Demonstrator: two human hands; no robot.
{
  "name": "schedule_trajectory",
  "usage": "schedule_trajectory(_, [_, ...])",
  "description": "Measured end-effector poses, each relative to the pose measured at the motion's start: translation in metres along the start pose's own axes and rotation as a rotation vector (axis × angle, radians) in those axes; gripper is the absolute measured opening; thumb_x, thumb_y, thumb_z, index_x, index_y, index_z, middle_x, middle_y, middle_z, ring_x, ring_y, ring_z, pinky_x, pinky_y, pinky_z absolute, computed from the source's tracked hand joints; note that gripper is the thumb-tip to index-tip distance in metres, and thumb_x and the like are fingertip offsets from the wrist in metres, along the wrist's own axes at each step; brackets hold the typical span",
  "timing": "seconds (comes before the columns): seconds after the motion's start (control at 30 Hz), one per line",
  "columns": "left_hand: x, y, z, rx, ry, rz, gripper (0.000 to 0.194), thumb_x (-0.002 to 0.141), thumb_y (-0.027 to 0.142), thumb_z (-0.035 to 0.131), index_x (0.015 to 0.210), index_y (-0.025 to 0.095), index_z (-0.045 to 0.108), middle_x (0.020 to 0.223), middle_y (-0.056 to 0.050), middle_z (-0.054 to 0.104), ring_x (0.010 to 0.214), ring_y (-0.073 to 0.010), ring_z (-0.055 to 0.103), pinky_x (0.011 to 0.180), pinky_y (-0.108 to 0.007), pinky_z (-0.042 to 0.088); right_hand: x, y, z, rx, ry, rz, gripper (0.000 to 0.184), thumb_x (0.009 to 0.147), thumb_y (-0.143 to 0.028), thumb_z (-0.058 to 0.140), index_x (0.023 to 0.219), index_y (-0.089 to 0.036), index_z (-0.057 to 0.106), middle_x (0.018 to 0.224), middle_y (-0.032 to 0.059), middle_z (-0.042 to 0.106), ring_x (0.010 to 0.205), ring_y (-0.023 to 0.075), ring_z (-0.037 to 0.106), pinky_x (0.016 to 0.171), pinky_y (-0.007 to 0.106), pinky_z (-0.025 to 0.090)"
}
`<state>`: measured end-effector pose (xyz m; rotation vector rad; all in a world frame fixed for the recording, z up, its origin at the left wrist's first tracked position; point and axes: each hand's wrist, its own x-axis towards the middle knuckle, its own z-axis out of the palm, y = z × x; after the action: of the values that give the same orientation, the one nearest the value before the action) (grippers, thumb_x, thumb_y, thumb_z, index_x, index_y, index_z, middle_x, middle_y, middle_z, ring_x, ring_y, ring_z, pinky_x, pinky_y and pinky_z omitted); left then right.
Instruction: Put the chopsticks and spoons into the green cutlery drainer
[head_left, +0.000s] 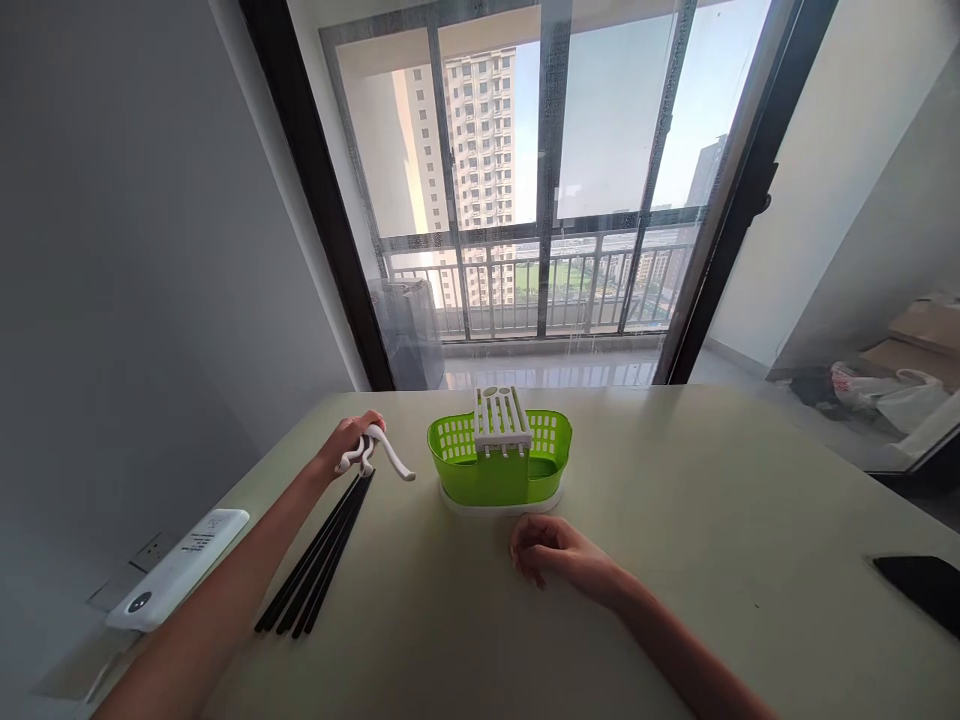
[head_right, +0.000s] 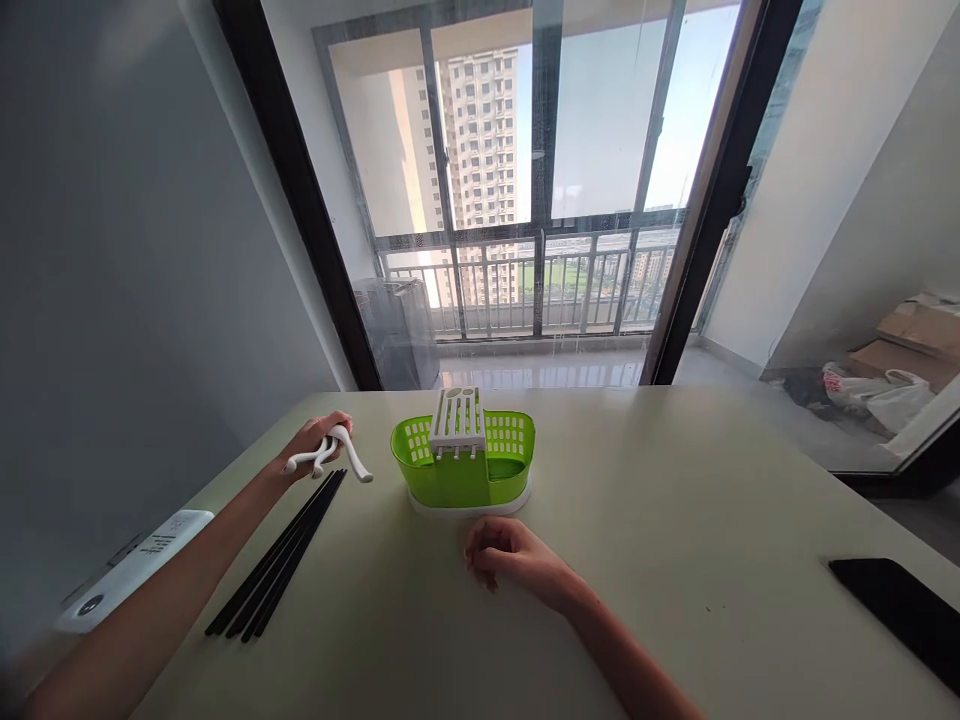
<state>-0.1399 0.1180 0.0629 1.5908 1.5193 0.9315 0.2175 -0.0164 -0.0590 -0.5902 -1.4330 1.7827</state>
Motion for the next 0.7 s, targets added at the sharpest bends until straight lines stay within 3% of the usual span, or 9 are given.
schedule_trajectory(0.13, [-0.008, -0.007, -0.007, 0.239, -0.212, -0.022, 0.036, 0.075, 0.049, 0.061, 0.058, 0.018, 0.064, 0.047, 0.001, 0.051, 0.040, -0.0120, 0.040, 0.042, -0.024, 0.027, 0.000, 0.000, 0.000, 0.001, 0.002, 0.001, 0.009, 0.076, -0.020, 0.065, 0.085, -0.017, 0.067, 0.068, -0.0022, 0.063, 0.056, 0.0102, 0.055, 0.054, 0.023, 0.044])
schedule_trajectory(0.23, [-0.008, -0.012, -0.005, 0.402, -0.287, 0.031, 0.034, 0.072, 0.046, 0.062, 0.054, 0.017, 0.066, 0.048, 0.001, 0.052, 0.046, -0.0126, 0.042, 0.048, -0.025, 0.027, -0.001, 0.000, 0.000, -0.004, 0.000, 0.004, 0.008, 0.077, -0.020, 0.065, 0.084, -0.017, 0.067, 0.068, -0.0022, 0.063, 0.056, 0.0103, 0.055, 0.053, 0.023, 0.044])
schedule_trajectory(0.5, [-0.005, -0.023, 0.006, 0.624, -0.363, 0.158, 0.035, 0.075, 0.044, 0.053, 0.054, 0.018, 0.066, 0.047, 0.002, 0.048, 0.049, -0.0133, 0.039, 0.051, -0.026, 0.026, -0.001, 0.003, -0.001, -0.018, 0.004, 0.006, 0.007, 0.077, -0.020, 0.064, 0.084, -0.017, 0.066, 0.066, -0.0029, 0.063, 0.054, 0.0098, 0.054, 0.053, 0.023, 0.043])
schedule_trajectory(0.7, [-0.009, -0.030, 0.013, 0.675, -0.344, 0.255, 0.034, 0.076, 0.039, 0.051, 0.050, 0.019, 0.061, 0.048, 0.002, 0.051, 0.050, -0.0131, 0.040, 0.053, -0.026, 0.028, 0.000, 0.004, -0.001, -0.031, 0.010, 0.013, 0.007, 0.078, -0.021, 0.064, 0.083, -0.018, 0.066, 0.065, -0.0028, 0.063, 0.054, 0.0105, 0.054, 0.054, 0.023, 0.043])
